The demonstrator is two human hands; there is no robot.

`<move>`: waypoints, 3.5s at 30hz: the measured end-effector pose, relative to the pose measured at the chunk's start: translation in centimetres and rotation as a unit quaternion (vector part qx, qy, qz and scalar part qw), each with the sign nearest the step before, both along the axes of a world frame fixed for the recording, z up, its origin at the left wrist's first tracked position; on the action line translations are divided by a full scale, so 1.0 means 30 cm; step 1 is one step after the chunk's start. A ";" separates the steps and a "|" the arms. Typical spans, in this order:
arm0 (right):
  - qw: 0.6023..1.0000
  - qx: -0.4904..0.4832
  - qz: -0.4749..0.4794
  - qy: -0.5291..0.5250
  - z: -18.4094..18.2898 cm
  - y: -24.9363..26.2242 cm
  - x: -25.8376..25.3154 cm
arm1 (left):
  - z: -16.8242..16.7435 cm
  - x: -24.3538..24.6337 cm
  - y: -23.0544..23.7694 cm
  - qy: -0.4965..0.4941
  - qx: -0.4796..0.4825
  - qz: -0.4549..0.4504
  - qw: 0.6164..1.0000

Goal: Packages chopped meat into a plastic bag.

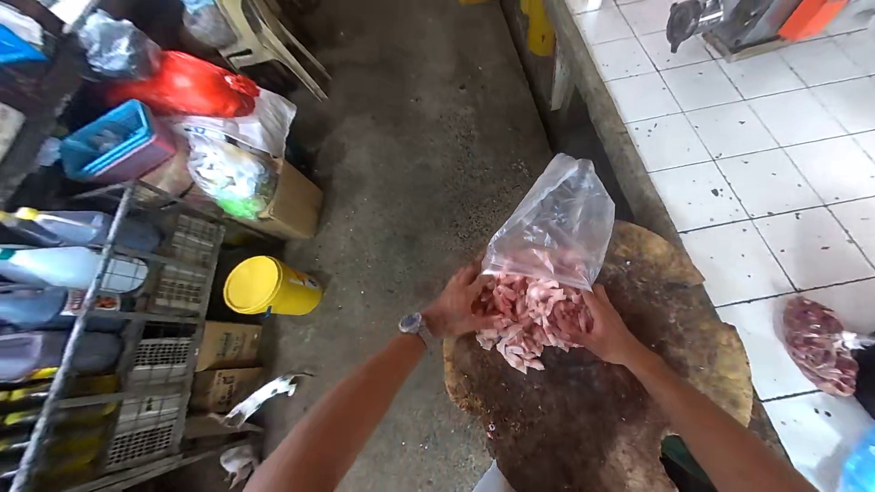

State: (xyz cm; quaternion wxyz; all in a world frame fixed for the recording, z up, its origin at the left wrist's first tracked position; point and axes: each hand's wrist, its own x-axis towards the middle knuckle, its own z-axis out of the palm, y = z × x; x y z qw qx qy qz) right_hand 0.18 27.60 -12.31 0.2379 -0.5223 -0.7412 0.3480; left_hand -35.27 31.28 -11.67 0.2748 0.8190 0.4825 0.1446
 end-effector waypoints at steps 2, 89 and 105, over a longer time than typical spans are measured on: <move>0.999 -0.009 0.033 -0.011 0.009 -0.001 0.025 | -0.014 0.029 -0.077 -0.025 0.007 0.033 0.999; 0.947 -0.102 -0.183 0.245 0.506 -0.339 0.250 | 0.402 0.967 -0.269 -0.254 -0.100 0.210 0.939; 0.867 -0.169 -0.186 0.431 0.529 -0.219 0.492 | 0.592 0.858 -0.149 -0.195 0.047 0.222 0.954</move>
